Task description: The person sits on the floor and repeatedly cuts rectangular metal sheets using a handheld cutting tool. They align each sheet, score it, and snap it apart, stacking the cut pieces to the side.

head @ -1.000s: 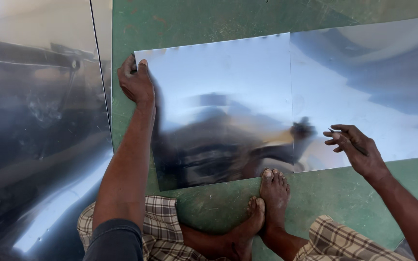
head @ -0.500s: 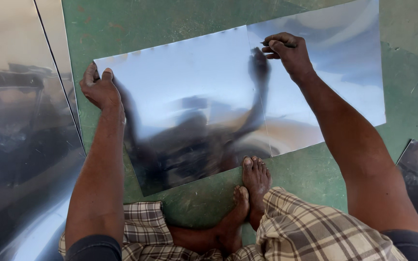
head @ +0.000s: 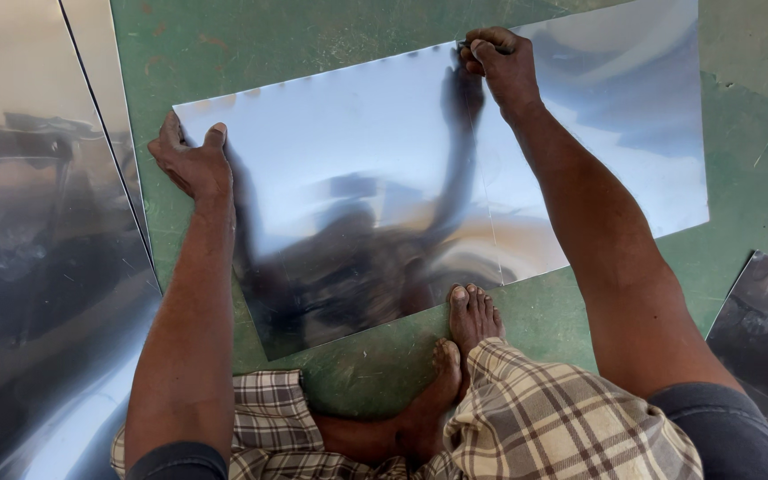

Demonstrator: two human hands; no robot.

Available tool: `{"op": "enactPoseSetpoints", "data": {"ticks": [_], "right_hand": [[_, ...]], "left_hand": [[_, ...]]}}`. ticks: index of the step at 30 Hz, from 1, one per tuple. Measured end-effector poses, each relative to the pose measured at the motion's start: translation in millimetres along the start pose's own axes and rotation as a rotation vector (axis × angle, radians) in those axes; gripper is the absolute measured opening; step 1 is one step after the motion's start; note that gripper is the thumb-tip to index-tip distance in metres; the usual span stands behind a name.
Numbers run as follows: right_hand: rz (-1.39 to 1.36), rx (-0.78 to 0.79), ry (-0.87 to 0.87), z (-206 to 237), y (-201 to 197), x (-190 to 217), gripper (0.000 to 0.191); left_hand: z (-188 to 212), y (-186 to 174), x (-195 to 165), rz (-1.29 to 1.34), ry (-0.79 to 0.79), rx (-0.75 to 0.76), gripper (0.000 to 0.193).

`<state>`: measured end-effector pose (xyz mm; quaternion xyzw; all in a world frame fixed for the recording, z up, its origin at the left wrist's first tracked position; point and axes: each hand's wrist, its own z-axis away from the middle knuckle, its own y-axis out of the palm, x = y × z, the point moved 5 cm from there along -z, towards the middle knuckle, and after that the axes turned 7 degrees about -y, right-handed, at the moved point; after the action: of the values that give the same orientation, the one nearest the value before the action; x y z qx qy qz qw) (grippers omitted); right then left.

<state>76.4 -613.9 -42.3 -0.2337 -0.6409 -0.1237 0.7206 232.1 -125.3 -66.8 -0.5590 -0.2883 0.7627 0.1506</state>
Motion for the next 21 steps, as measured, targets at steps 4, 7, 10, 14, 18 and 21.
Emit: {"op": "enactPoseSetpoints", "data": {"ticks": [4,7,10,14,18,21], "right_hand": [[0.064,0.031,-0.004,0,4,6,0.024],[0.113,0.073,-0.022,1,7,8,0.025],[0.167,0.108,-0.046,8,6,11,0.026],[0.335,0.187,-0.007,67,-5,16,0.029],[0.430,0.167,-0.041,212,-21,32,0.030],[0.415,0.129,0.109,336,-31,32,0.030]], "left_hand": [[-3,4,4,0.027,0.016,-0.006,0.070],[-5,6,5,0.029,0.086,-0.028,0.070],[-6,7,9,0.027,0.101,-0.024,0.070],[-10,9,8,0.007,0.137,-0.031,0.072],[-13,8,10,-0.039,0.130,-0.038,0.073],[-14,5,11,-0.050,0.142,-0.035,0.073]]}}
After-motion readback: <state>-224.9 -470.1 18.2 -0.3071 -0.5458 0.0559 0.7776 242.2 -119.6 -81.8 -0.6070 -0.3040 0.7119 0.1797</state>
